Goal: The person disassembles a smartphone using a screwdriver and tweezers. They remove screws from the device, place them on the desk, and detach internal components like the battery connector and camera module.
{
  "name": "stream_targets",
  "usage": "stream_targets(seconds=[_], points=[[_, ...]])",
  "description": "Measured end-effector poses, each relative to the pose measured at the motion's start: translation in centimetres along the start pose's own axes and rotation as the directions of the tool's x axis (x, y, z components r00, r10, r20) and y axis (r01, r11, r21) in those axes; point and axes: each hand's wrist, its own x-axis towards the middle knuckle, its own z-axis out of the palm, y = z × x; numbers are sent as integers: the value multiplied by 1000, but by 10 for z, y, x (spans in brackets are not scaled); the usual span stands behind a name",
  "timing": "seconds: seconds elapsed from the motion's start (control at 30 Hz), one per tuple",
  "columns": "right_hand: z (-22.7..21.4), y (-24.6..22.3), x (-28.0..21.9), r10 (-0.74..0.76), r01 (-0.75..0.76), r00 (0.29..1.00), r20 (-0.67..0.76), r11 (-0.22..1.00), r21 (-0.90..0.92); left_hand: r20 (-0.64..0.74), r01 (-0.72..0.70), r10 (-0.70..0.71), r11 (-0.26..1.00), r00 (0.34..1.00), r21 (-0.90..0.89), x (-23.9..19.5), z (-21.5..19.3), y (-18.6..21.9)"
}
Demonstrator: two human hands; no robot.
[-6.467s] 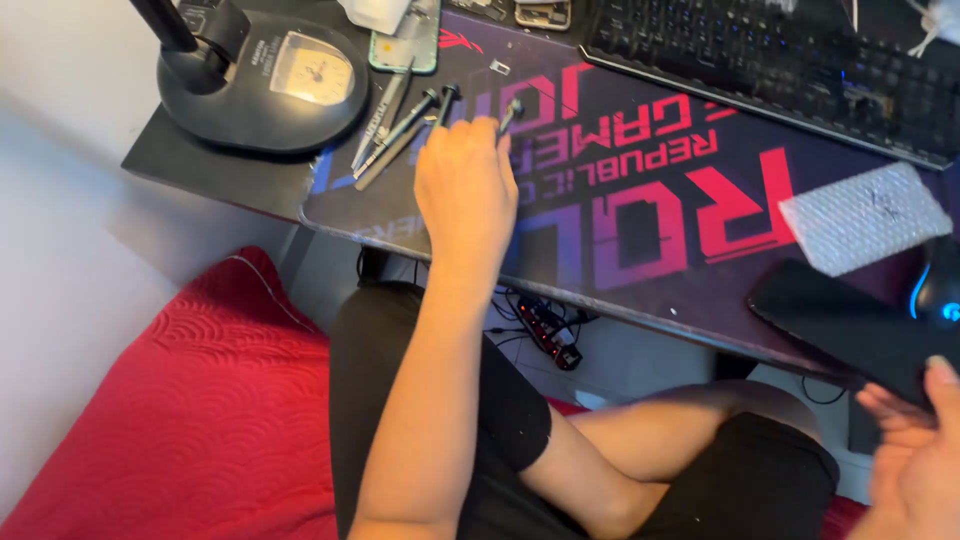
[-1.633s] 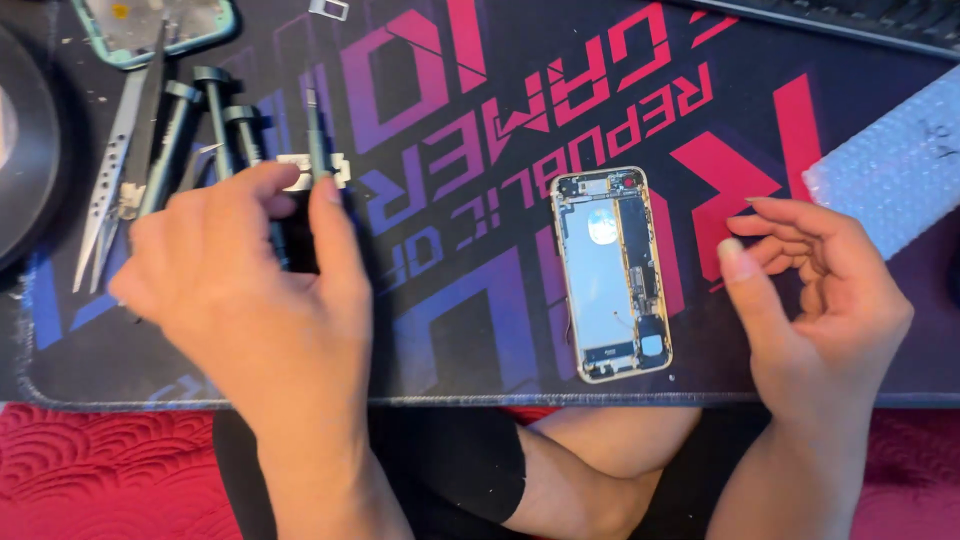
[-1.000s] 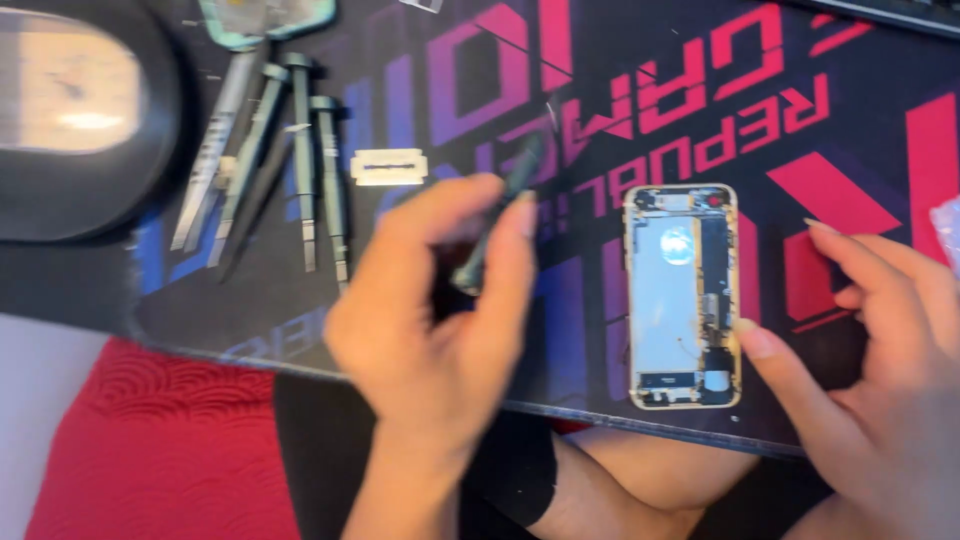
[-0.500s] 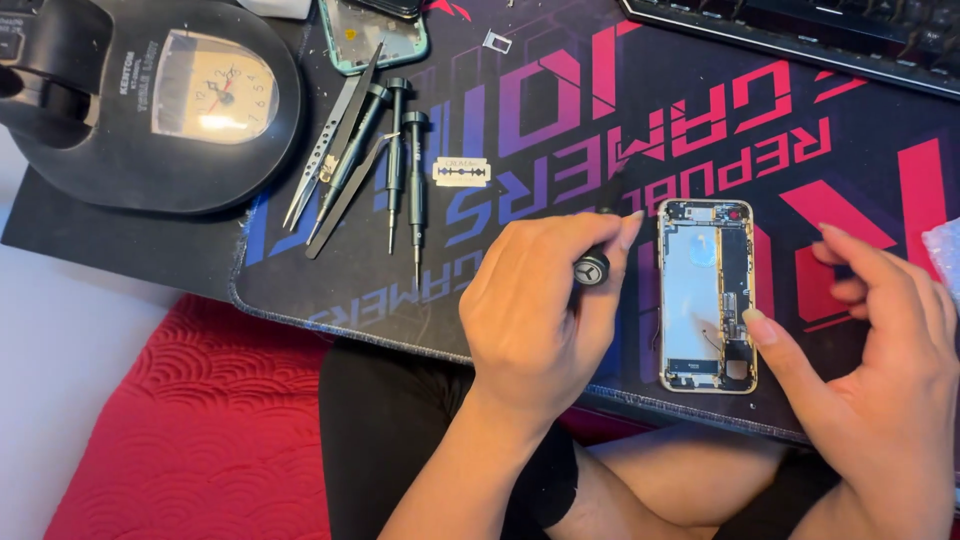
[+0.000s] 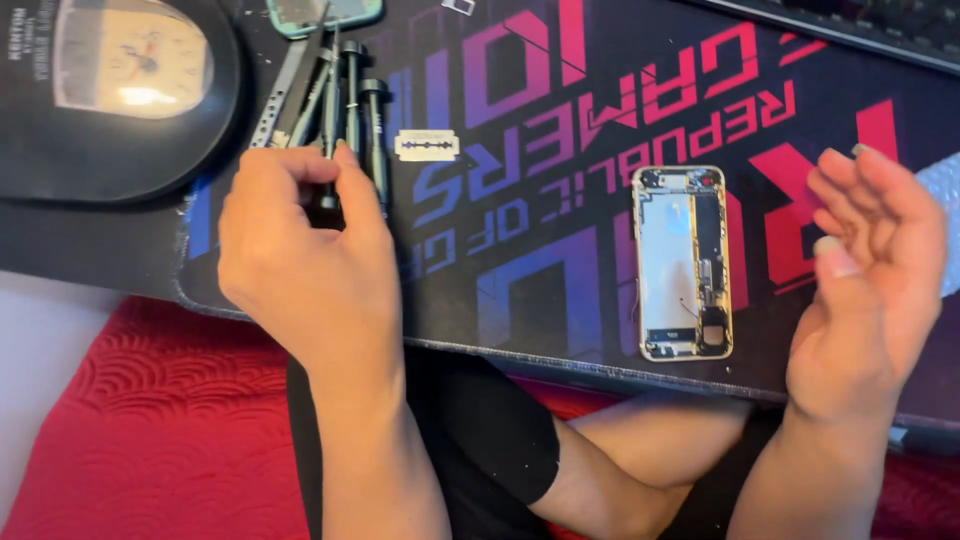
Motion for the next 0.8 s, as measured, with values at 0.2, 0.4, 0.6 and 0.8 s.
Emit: stream_targets(seconds=[0.2,0.4,0.6,0.8], points=[[-3,6,-2,120,-116,991,-65,991,62,58,-94,88,990,994,103,0,4,8],[-4,2,-3,102,-102,995,-3,995,-6,169,-108,74,973,983,204,-5,15,1],[-5,-6,-2,77,-77,997,18,997,-15,127,-111,76,947,989,302,0,15,-15],[-4,-15,-1,68,-65,997,36,996,-68,152,-52,-7,925,988,376,7,17,-16]])
